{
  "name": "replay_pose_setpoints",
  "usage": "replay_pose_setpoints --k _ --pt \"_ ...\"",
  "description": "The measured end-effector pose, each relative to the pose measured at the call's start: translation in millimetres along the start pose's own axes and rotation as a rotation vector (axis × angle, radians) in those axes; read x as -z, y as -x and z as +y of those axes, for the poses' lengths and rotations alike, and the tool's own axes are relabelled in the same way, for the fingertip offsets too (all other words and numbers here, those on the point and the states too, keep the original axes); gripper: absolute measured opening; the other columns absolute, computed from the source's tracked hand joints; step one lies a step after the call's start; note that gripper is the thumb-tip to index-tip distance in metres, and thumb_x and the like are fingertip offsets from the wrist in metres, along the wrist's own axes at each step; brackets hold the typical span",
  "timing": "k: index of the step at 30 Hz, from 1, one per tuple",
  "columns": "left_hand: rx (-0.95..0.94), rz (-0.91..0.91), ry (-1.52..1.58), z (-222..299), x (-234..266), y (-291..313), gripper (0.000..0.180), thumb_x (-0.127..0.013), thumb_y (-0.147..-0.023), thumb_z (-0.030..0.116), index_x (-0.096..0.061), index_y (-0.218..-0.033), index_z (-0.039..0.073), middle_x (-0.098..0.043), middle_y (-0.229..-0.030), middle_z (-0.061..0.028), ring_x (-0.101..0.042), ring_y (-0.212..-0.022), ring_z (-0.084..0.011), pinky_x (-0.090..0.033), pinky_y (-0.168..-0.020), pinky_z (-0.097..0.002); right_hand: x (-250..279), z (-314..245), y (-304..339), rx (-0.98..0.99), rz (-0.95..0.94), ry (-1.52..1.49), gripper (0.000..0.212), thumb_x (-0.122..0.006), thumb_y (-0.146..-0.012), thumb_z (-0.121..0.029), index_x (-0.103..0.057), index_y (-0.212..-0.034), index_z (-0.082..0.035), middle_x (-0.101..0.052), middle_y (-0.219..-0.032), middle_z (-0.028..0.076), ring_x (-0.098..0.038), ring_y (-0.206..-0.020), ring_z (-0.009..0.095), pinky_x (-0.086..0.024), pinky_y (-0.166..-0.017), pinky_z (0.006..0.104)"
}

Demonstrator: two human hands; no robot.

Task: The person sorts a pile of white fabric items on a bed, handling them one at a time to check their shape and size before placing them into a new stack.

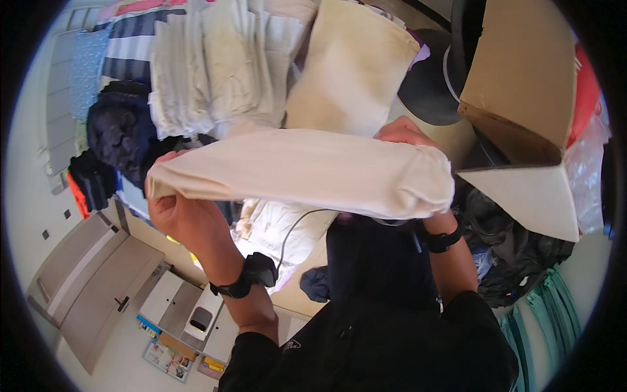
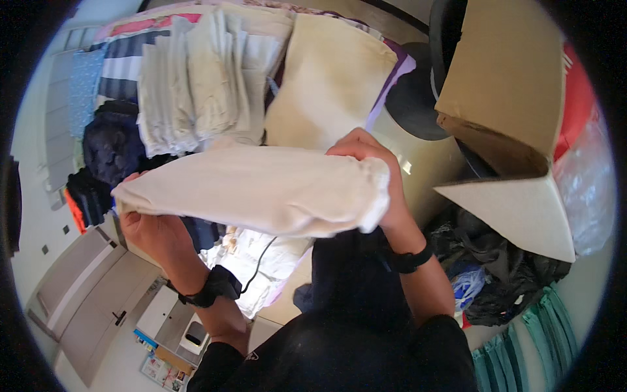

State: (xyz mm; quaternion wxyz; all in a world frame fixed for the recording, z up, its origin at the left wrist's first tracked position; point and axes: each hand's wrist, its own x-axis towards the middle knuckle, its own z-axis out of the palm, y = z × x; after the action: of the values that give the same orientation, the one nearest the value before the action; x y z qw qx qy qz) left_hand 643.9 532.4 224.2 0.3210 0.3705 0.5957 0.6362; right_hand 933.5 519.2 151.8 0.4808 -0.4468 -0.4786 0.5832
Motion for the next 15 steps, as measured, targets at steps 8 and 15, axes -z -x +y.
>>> replay_pose_setpoints --k 8,15 --pt "0.201 0.12 0.069 53 105 10 0.03 -0.062 -0.087 0.001 -0.056 -0.116 -0.003 -0.065 -0.11 -0.011 -0.062 -0.1 -0.0195 -0.046 -0.093 -0.0307 -87 -122 31 0.087 -0.211 0.196 0.014 -0.065 -0.085 -0.003 -0.065 -0.098 0.003 -0.062 -0.093 0.01 -0.061 -0.077 0.021 -0.046 -0.067 0.0291" --pt "0.042 0.093 -0.399 84 152 64 0.058 -0.06 -0.08 -0.002 -0.043 -0.135 0.001 -0.055 -0.125 -0.0136 -0.053 -0.114 -0.0203 -0.041 -0.098 -0.0324 -150 -179 89 0.251 -0.378 0.333 0.021 -0.063 -0.085 0.0 -0.063 -0.105 0.003 -0.064 -0.104 0.016 -0.063 -0.089 0.033 -0.05 -0.077 0.0333"
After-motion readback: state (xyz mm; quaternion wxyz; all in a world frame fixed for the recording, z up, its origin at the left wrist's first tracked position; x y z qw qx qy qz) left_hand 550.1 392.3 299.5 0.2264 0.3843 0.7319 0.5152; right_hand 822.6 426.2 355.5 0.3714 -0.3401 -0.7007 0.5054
